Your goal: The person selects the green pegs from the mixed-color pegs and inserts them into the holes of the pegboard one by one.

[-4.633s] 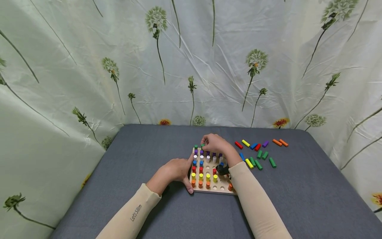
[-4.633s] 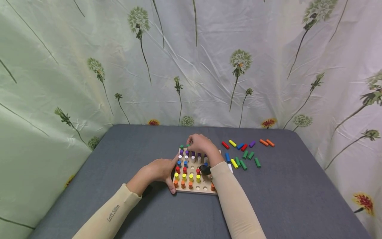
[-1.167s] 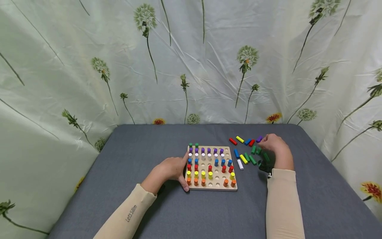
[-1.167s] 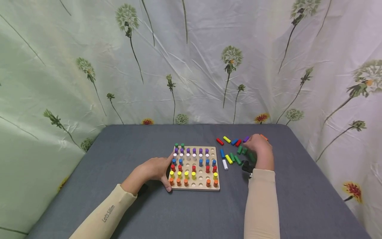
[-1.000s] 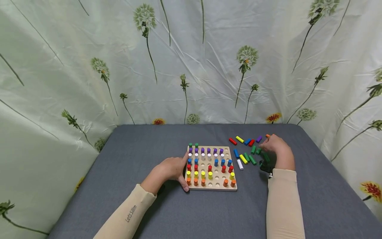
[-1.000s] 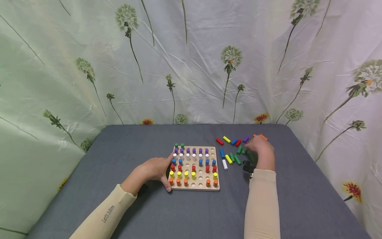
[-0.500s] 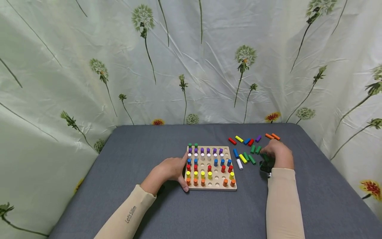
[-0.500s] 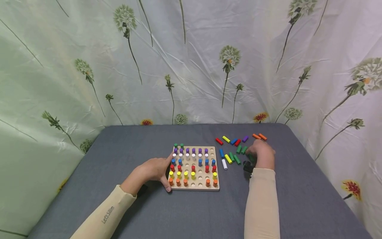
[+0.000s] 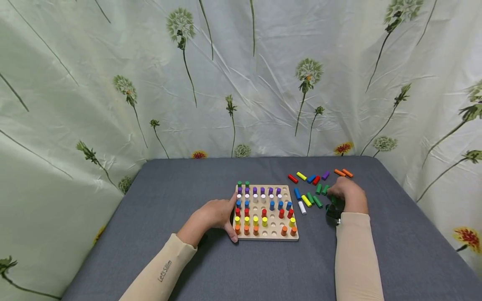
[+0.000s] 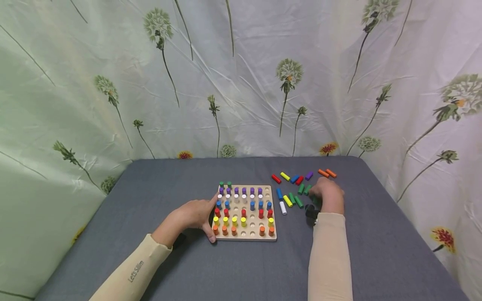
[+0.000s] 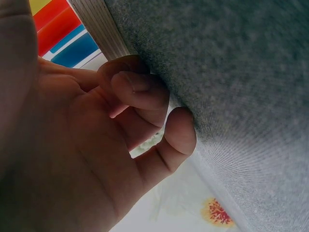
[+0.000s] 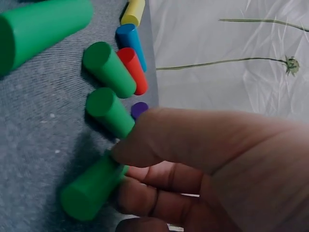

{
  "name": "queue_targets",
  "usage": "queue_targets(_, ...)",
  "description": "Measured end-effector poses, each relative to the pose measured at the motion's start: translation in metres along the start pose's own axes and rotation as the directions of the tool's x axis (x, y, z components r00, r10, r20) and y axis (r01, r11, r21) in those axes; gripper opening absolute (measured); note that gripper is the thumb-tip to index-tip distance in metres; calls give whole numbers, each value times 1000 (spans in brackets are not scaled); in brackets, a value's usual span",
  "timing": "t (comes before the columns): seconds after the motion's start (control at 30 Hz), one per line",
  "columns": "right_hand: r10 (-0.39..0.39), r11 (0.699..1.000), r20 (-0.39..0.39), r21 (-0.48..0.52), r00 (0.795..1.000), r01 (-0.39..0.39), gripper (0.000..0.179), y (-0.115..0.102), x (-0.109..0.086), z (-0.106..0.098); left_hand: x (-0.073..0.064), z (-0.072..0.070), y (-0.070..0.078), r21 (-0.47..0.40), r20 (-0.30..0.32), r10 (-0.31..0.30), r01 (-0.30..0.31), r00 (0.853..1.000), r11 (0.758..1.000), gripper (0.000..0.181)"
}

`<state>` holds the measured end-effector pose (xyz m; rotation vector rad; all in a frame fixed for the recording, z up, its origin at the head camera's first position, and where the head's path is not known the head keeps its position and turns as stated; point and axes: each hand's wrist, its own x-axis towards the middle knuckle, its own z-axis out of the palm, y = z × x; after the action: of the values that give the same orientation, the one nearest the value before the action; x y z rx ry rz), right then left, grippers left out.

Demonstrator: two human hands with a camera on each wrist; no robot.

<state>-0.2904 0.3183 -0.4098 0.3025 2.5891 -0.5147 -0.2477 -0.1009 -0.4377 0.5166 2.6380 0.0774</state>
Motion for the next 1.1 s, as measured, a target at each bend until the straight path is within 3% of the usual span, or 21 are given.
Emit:
queue_targets(0.23, 16, 1000, 18, -12, 1000, -16, 40, -3, 0, -1, 0, 0, 0, 1, -3, 4, -4, 1000, 1000, 153)
queue_targets(0.37, -24, 999, 19, -23, 1000, 25, 35, -2, 3, 1, 1, 0, -1, 1, -4, 3, -3, 1000, 1000, 152)
queue_targets(0.6, -104, 995, -76, -3, 992, 104, 29, -5, -5, -5, 2, 1, -1, -5, 0, 0, 0, 1000, 1000, 152)
queue_targets(0.8, -175, 982, -188, 40, 966, 186, 26, -21, -21, -13, 1, 1, -1, -5, -5, 5, -5, 1000, 1000, 152)
queue_targets(1.1, -272, 959, -272, 6, 923, 284, 29, -58, -30, -11, 0, 0, -1, -12, 1, 1, -1, 1000, 1000, 153)
